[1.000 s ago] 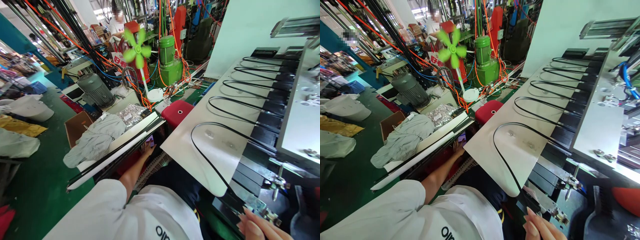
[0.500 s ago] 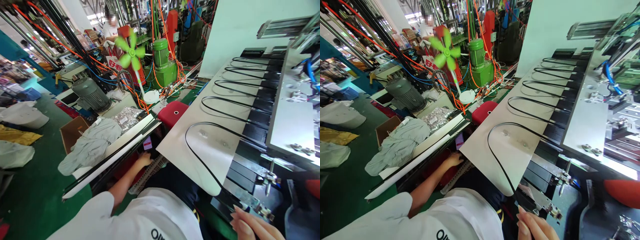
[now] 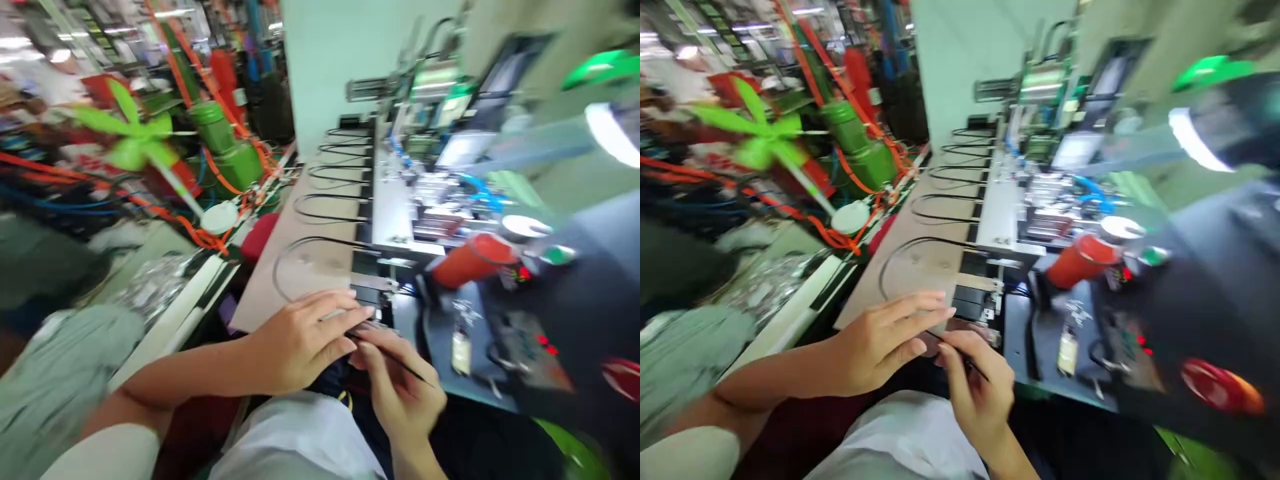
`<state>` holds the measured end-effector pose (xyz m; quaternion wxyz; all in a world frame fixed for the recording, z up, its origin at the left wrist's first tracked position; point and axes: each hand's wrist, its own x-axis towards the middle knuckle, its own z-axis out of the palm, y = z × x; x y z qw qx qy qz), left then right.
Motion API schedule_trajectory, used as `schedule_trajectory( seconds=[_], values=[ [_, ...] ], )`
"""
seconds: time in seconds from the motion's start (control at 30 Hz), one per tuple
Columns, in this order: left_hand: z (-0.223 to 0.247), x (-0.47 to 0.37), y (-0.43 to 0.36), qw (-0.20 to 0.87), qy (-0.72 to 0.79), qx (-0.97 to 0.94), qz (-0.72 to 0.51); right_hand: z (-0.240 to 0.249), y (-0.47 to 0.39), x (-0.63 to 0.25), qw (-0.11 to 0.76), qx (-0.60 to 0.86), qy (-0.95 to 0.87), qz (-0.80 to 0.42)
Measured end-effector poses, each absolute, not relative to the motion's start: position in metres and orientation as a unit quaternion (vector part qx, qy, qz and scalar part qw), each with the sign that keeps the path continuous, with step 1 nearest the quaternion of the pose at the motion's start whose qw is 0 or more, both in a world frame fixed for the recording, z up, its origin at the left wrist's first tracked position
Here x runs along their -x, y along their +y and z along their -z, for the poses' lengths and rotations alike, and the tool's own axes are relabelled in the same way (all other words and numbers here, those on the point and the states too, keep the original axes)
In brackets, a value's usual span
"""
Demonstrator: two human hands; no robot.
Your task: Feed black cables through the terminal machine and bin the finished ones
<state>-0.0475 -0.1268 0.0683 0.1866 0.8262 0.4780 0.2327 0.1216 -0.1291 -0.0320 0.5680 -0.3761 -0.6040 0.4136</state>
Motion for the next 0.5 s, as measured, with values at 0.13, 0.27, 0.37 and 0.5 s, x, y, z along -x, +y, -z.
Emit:
schedule_trajectory(
  seconds=[0.13, 0.27, 0.37, 0.5],
  values=[
    [-0.043, 0.022, -0.087, 0.136, 0.408, -0.866, -0.254, 0.023, -0.107, -0.13, 0.634, 0.375, -0.5, -0.455],
    [-0.033, 0.022, -0.067, 0.121, 0.398, -0.876, -0.244, 0.025, -0.097, -0.142, 0.66, 0.397, -0.4, -0.497],
    [-0.036, 0.018, -0.06, 0.158, 0.412, -0.871, -0.216, 0.03, -0.094, -0.145, 0.666, 0.404, -0.392, -0.49],
    [-0.044, 0.003, -0.048, 0.253, 0.42, -0.855, -0.172, 0.032, -0.087, -0.147, 0.669, 0.414, -0.444, -0.429]
  ],
)
